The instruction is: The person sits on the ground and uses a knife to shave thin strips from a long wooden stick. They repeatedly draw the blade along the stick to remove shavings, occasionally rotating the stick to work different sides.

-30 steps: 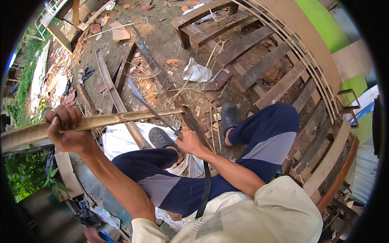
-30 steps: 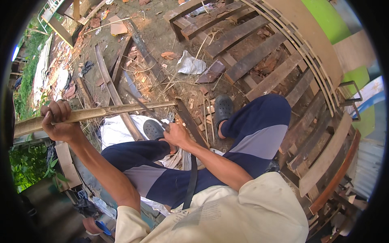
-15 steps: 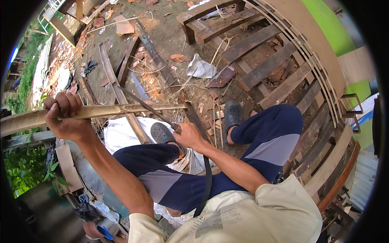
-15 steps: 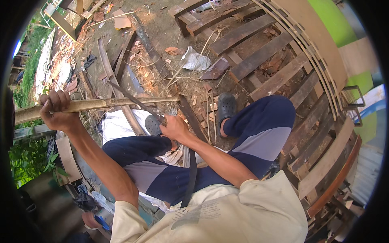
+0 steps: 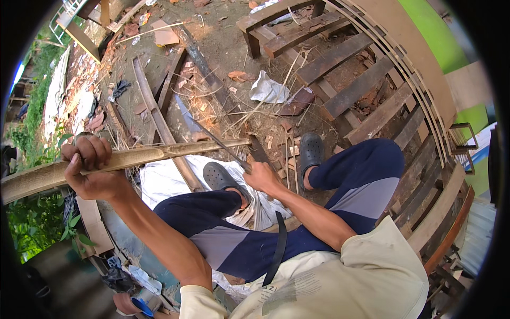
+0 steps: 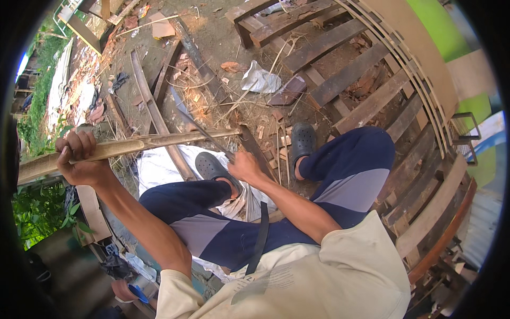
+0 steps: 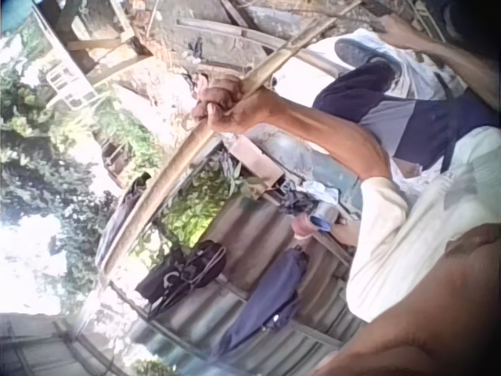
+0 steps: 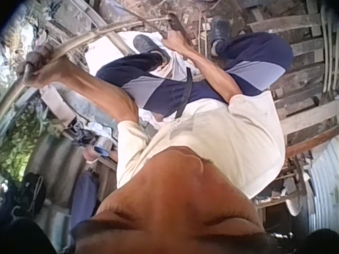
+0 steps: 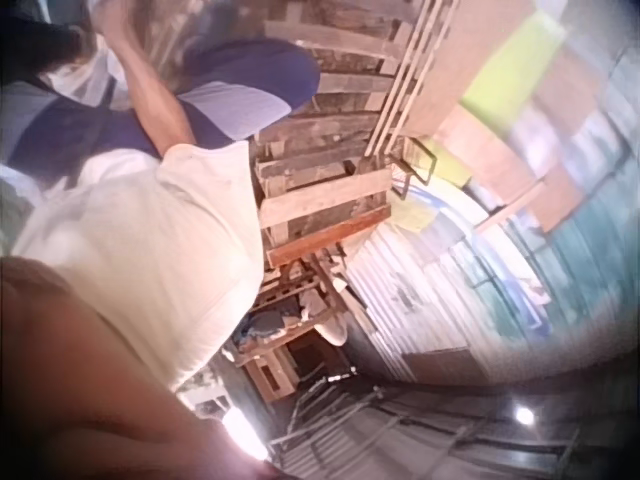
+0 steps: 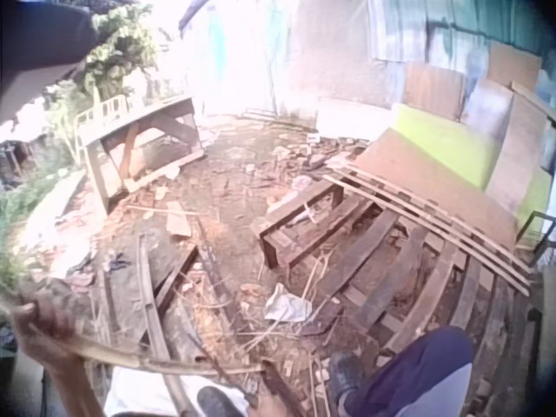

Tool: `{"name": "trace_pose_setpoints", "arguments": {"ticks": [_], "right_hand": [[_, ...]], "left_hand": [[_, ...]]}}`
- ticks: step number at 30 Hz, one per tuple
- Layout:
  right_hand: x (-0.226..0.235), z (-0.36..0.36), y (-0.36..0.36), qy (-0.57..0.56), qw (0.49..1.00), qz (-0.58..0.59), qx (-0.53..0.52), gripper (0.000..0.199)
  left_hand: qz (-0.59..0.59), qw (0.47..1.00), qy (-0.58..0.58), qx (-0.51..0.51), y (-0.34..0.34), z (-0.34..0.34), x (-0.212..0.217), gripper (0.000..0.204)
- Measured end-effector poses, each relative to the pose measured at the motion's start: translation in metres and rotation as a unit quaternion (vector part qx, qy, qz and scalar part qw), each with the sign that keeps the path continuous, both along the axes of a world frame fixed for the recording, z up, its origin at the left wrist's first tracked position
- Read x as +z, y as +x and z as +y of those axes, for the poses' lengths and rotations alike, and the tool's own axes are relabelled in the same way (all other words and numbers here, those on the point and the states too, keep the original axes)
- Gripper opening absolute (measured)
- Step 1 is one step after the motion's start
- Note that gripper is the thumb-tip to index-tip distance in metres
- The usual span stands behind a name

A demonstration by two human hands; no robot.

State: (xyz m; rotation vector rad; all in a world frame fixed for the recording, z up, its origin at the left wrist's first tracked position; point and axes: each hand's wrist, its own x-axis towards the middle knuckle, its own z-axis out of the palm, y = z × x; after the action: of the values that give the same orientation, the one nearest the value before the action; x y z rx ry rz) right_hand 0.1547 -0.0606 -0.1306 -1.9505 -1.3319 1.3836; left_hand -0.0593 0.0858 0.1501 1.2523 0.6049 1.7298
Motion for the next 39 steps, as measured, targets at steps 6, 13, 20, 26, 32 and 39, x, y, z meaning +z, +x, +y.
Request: {"name": "trace_pose_setpoints", "arguments": {"ticks": [6, 13, 20, 26, 32, 39], "right_hand": [[-0.077, -0.024, 0.000, 0.004, 0.998, -0.012, -0.054, 0.037], [-0.168, -0.039, 0.029, -0.286, 0.932, 0.163, -0.149, 0.041], [-0.011, 0.001, -0.014, 0.040, 0.997, 0.060, -0.033, 0.028], [-0.111, -0.036, -0.004, 0.033, 0.995, 0.008, -0.097, 0.033], [-0.129, -0.036, 0.029, -0.220, 0.970, -0.035, -0.095, 0.038], [-0.063, -0.010, -0.024, 0.017, 0.997, 0.043, -0.056, 0.036]], "left_hand": [[0.001, 1.000, 0.005, -0.007, -0.005, 0.007, 0.002, 0.018], [-0.018, 0.999, -0.004, -0.037, 0.010, 0.007, 0.004, 0.020], [-0.014, 1.000, -0.013, -0.007, 0.008, -0.001, 0.004, 0.021], [-0.010, 1.000, -0.008, -0.010, 0.010, 0.002, 0.007, 0.021], [-0.013, 1.000, 0.008, -0.026, -0.005, -0.006, 0.001, 0.020], [-0.014, 0.999, 0.009, -0.038, -0.012, -0.004, 0.000, 0.021]]}}
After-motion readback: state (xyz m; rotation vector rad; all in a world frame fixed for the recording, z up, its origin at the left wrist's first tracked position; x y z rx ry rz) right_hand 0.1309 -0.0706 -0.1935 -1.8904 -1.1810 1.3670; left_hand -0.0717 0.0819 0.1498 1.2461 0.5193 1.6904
